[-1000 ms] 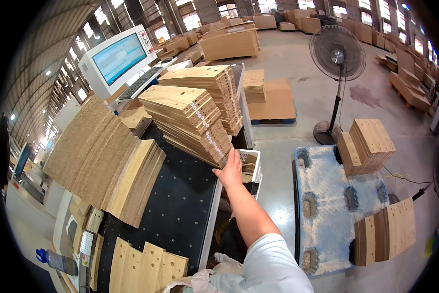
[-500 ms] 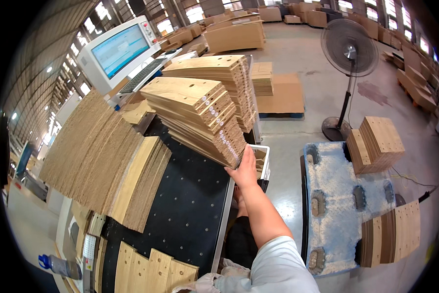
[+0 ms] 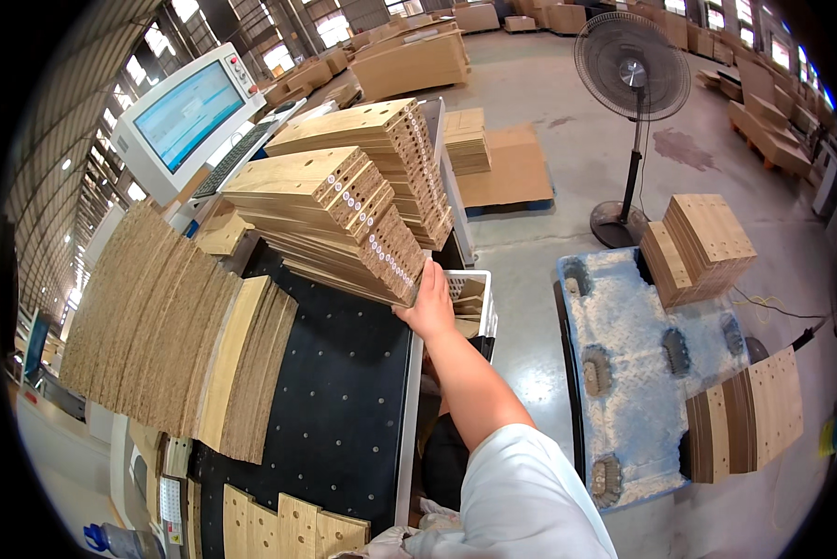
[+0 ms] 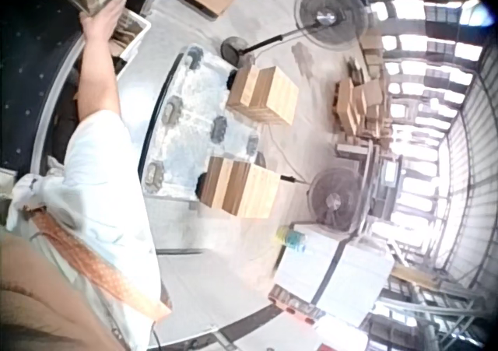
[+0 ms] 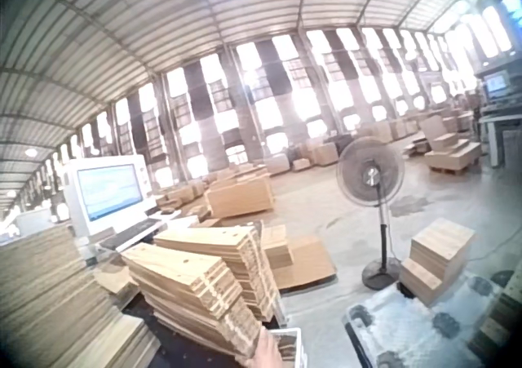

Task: The person labels wooden panels by hand using adhesive stickers and stacks them on a table and in a crate.

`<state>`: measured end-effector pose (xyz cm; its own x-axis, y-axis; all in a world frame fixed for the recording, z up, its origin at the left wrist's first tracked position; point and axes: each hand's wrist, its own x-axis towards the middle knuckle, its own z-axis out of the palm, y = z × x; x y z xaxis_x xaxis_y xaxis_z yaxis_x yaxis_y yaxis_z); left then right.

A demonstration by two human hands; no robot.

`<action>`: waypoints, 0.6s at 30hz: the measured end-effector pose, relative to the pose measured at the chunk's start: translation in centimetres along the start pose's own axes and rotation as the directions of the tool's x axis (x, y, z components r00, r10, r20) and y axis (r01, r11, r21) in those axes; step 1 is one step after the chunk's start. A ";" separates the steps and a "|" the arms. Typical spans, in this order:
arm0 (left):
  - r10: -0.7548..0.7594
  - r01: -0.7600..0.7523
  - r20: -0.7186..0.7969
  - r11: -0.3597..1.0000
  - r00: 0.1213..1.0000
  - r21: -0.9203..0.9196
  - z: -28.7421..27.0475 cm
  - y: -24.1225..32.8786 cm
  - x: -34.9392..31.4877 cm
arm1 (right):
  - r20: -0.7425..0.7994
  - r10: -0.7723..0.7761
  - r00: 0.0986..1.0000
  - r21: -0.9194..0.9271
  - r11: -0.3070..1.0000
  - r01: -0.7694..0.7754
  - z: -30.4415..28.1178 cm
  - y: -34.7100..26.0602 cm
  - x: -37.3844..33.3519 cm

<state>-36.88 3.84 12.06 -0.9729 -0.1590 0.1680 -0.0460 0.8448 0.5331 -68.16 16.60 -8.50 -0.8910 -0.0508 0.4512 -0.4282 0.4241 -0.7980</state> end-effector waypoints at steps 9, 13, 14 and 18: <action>-0.039 0.040 -0.022 0.999 0.999 0.011 -0.2 0.2 -0.8 | 0.044 0.080 0.996 -0.014 0.997 -0.080 1.9 -0.4 2.6; -0.031 0.032 -0.026 0.999 0.999 0.005 -0.2 0.2 -1.2 | 0.014 0.119 0.993 -0.046 0.992 -0.118 1.9 -1.5 1.2; -0.032 0.032 -0.027 0.999 0.999 -0.001 -0.3 0.2 -1.3 | -0.004 0.108 0.994 -0.058 0.992 -0.108 1.8 -1.8 0.3; -0.024 0.023 -0.038 1.000 0.999 -0.017 -0.6 0.3 -2.1 | 0.083 -0.045 0.996 -0.114 0.992 0.054 1.0 -3.6 -4.9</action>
<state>-34.68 4.16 12.34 -0.9622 -0.1982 0.1866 -0.0647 0.8323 0.5505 -62.38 14.44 -8.25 -0.8803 -0.1448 0.4517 -0.4559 0.5211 -0.7215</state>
